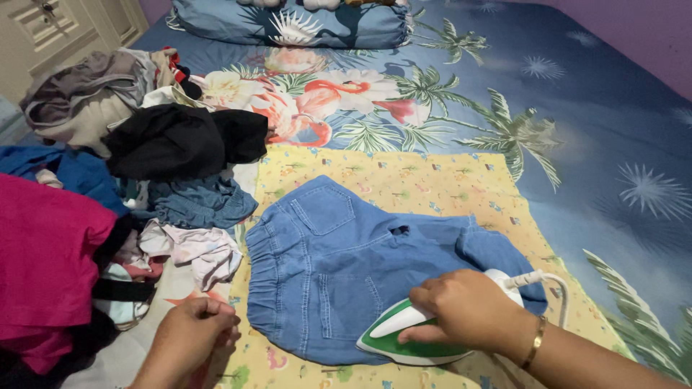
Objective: The person irons a pair of blue pants on a bed, smoothing them out by hand and then pressing them with an iron before folding them.
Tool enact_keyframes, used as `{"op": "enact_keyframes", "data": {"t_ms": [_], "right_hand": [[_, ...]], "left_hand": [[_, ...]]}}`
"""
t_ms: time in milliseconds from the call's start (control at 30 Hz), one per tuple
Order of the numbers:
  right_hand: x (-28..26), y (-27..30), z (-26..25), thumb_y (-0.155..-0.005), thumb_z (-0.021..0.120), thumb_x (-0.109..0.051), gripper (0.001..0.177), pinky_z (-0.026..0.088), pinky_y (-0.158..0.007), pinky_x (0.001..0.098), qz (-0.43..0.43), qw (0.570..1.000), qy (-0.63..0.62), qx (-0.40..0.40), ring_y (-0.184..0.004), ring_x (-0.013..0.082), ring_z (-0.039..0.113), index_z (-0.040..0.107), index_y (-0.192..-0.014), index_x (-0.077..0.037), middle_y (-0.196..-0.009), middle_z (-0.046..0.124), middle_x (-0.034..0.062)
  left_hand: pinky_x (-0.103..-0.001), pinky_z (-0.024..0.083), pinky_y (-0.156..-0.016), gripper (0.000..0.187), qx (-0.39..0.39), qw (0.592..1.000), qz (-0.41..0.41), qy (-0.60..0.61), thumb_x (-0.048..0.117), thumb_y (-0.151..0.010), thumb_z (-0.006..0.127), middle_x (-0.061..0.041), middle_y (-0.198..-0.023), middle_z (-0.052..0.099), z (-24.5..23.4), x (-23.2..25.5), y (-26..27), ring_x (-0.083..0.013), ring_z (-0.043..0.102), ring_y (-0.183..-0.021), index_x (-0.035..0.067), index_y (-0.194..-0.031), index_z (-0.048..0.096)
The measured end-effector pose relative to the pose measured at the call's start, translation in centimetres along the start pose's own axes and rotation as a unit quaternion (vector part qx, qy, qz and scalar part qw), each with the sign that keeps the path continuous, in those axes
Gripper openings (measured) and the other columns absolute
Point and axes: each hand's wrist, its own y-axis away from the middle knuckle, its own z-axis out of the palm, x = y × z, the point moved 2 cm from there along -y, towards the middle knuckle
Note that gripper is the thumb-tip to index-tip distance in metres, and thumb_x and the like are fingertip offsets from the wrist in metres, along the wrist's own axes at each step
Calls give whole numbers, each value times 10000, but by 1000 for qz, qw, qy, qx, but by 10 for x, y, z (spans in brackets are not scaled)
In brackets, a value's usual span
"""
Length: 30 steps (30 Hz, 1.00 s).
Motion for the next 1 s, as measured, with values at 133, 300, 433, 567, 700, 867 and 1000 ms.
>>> {"op": "enact_keyframes", "data": {"t_ms": [133, 300, 433, 567, 700, 867, 1000], "right_hand": [[-16, -15, 8, -807, 684, -679, 579, 520, -593, 484, 30, 998, -11, 48, -666, 368, 667, 651, -795, -101, -751, 668, 124], [-74, -59, 34, -885, 639, -630, 565, 531, -583, 480, -2, 995, -28, 99, -660, 353, 678, 643, -803, -72, -715, 677, 139], [-72, -68, 27, -912, 616, -645, 587, 532, -562, 495, -10, 1000, -15, 16, -641, 371, 675, 632, -843, -63, -726, 673, 161], [-65, -60, 19, -876, 645, -645, 600, 530, -555, 494, -37, 999, 1, 0, -640, 375, 678, 640, -813, -48, -706, 677, 161], [-90, -72, 30, -888, 667, -609, 564, 537, -580, 485, 14, 998, -51, 47, -650, 363, 688, 647, -817, -50, -710, 684, 152], [-88, -64, 32, -916, 676, -582, 539, 543, -606, 475, -10, 998, -52, 19, -669, 357, 692, 641, -836, -50, -729, 688, 154], [-45, -44, 20, -860, 687, -597, 543, 538, -554, 479, -27, 998, -8, 61, -635, 362, 692, 656, -804, -58, -741, 698, 154]], "left_hand": [[-308, 459, -599, 281, -56, 998, -32, -25, 236, -913, 735, -54, -727, 666, 2, 8, 5, -142, 566, -642, -30, -823, 731], [-327, 479, -625, 187, -54, 992, 22, -108, 173, -828, 780, -32, -698, 654, 14, -7, -18, -140, 567, -660, 8, -794, 698], [-343, 488, -628, 201, -44, 986, -1, -162, 187, -831, 772, -50, -693, 686, 0, -14, -21, -156, 602, -653, 1, -780, 715], [-357, 510, -621, 201, -27, 988, -27, -147, 175, -823, 767, -83, -695, 729, -3, -10, -18, -184, 648, -649, -19, -778, 738], [-368, 538, -638, 221, -37, 976, -64, -207, 198, -812, 791, -123, -725, 761, -3, -13, -26, -225, 706, -679, -22, -825, 768], [-406, 585, -746, 426, -14, 946, 43, -322, 361, -809, 744, -211, -849, 799, 4, -9, -45, -307, 788, -801, -50, -914, 784], [-454, 550, -869, 586, 86, 948, 20, -306, 540, -905, 624, -275, -969, 759, 32, 26, -32, -414, 738, -978, -22, -990, 765]]}}
